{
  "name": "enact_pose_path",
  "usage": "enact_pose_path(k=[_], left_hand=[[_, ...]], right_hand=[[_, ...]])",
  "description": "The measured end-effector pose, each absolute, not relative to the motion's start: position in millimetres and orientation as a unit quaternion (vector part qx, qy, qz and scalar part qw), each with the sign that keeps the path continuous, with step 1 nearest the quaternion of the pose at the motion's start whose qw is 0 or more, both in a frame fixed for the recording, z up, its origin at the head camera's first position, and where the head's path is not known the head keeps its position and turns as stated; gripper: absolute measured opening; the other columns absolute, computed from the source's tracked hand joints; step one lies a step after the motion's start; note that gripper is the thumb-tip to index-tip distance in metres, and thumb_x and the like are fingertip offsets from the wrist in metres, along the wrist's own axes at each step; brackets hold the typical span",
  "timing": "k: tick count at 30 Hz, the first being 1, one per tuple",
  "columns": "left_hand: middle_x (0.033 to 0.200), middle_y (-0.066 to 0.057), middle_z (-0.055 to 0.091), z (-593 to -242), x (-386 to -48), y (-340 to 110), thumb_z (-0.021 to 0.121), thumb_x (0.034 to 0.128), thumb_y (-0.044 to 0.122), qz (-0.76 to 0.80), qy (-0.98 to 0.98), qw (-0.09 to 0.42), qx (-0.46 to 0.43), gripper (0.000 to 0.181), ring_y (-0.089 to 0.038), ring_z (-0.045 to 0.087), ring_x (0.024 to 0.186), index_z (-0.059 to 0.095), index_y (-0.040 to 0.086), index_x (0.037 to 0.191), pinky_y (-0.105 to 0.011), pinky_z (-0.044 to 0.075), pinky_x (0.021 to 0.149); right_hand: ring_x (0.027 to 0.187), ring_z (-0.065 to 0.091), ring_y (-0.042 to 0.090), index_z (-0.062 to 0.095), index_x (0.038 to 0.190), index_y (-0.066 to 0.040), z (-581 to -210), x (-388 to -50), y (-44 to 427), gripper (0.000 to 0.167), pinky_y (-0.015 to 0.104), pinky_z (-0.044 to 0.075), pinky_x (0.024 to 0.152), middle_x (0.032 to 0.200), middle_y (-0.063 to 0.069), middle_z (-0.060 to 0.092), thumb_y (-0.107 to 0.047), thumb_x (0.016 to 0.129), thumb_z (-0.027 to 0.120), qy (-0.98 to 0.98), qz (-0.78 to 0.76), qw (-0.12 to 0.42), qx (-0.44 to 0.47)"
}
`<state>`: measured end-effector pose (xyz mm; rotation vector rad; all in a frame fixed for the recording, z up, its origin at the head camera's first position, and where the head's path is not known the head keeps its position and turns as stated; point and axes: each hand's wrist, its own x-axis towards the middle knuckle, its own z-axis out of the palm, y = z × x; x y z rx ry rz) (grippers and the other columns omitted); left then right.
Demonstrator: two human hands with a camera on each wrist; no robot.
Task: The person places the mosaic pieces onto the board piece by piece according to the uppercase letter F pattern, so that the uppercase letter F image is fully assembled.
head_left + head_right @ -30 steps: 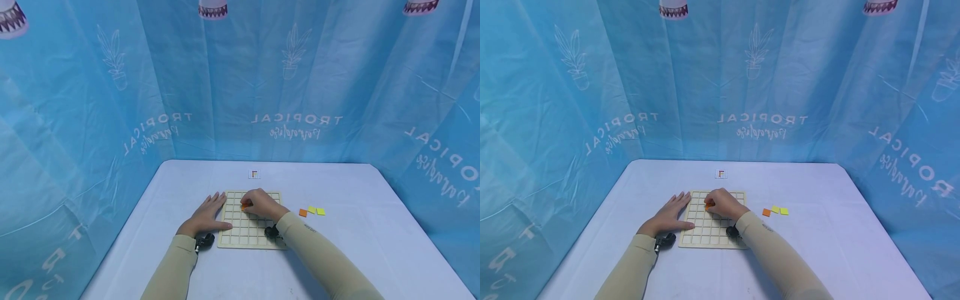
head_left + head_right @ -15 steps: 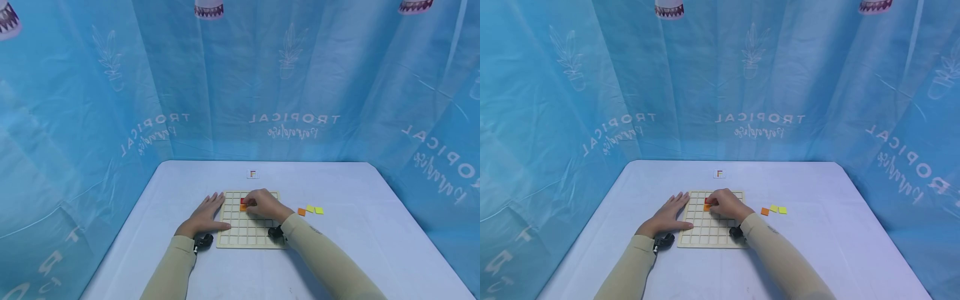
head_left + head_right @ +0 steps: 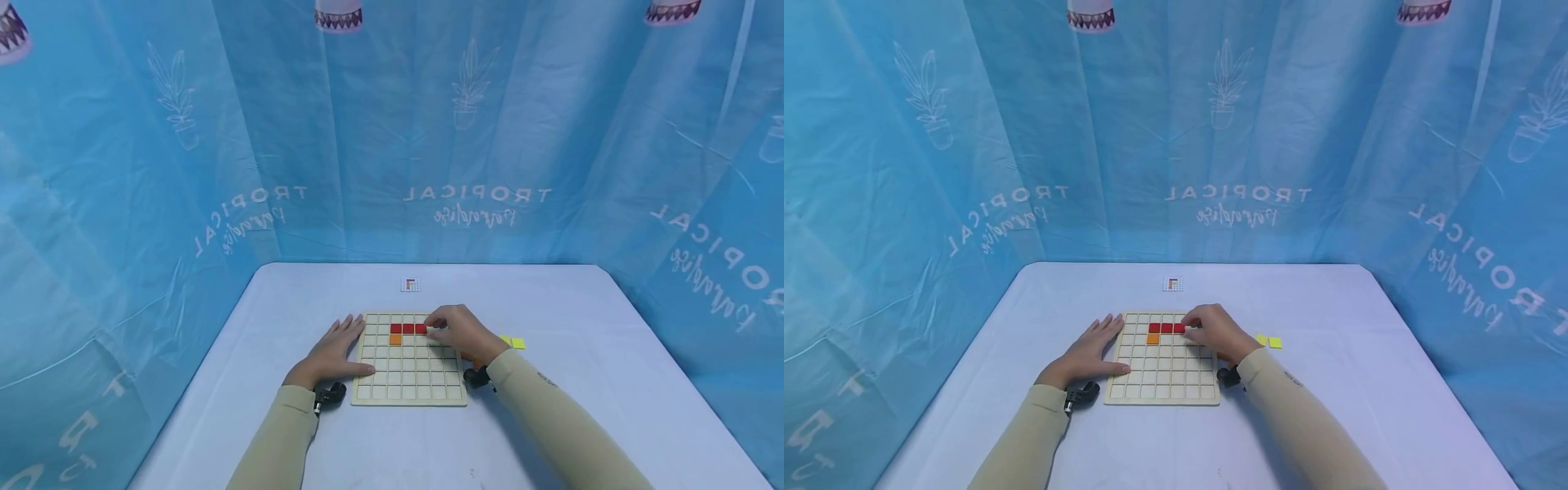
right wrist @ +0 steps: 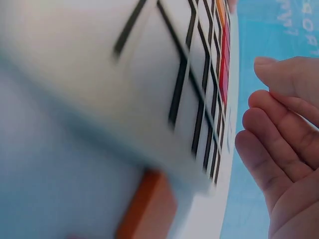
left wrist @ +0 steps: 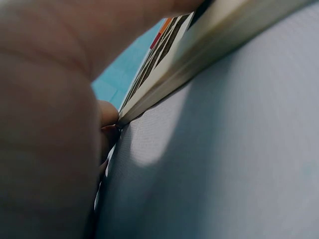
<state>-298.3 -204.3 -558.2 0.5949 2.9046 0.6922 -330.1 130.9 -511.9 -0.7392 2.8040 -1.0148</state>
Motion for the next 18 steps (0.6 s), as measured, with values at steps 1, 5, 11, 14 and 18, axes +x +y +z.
enact_pose_path(k=[1, 5, 11, 14, 18], left_hand=[[0.174, -0.001, 0.018, -558, -299, -204, 0.071, 0.0742, 0.083, 0.226, 0.953, 0.048, 0.195, 0.126, -0.021, 0.006, 0.159, 0.026, 0.013, 0.168, -0.043, 0.006, 0.127], [0.174, -0.001, 0.018, -558, -299, -203, 0.071, 0.0742, 0.084, 0.222, 0.954, 0.050, 0.194, 0.126, -0.021, 0.006, 0.160, 0.026, 0.013, 0.169, -0.043, 0.006, 0.127], [0.174, -0.002, 0.018, -558, -300, -203, 0.071, 0.0741, 0.084, 0.222, 0.954, 0.048, 0.194, 0.127, -0.022, 0.006, 0.160, 0.026, 0.012, 0.168, -0.043, 0.005, 0.127], [0.174, -0.003, 0.019, -557, -299, -203, 0.071, 0.0739, 0.083, 0.228, 0.953, 0.045, 0.194, 0.126, -0.022, 0.006, 0.160, 0.027, 0.012, 0.168, -0.044, 0.005, 0.127], [0.174, -0.003, 0.019, -557, -298, -202, 0.071, 0.0740, 0.084, 0.227, 0.953, 0.045, 0.195, 0.126, -0.023, 0.006, 0.160, 0.027, 0.012, 0.168, -0.044, 0.006, 0.127]], right_hand=[[0.097, 0.065, 0.013, 0.081, 0.116, -0.012, -511, -330, 136, 0.021, 0.035, 0.058, 0.090, 0.107, -0.007, 0.072, -0.014, 0.095, 0.083, 0.915, -0.330, 0.032, -0.231], [0.094, 0.065, 0.012, 0.080, 0.117, -0.007, -511, -332, 157, 0.022, 0.036, 0.058, 0.088, 0.105, -0.006, 0.073, -0.015, 0.096, 0.081, 0.920, -0.325, 0.018, -0.217], [0.092, 0.066, 0.014, 0.080, 0.117, -0.006, -509, -333, 184, 0.022, 0.038, 0.060, 0.087, 0.103, -0.004, 0.073, -0.013, 0.096, 0.080, 0.927, -0.321, 0.012, -0.196], [0.091, 0.065, 0.014, 0.081, 0.117, -0.009, -510, -332, 194, 0.022, 0.036, 0.059, 0.087, 0.101, -0.006, 0.072, -0.015, 0.095, 0.081, 0.930, -0.322, 0.020, -0.176], [0.089, 0.064, 0.015, 0.081, 0.117, -0.008, -511, -329, 204, 0.023, 0.035, 0.059, 0.082, 0.101, -0.006, 0.072, -0.015, 0.095, 0.082, 0.931, -0.324, 0.027, -0.168]])
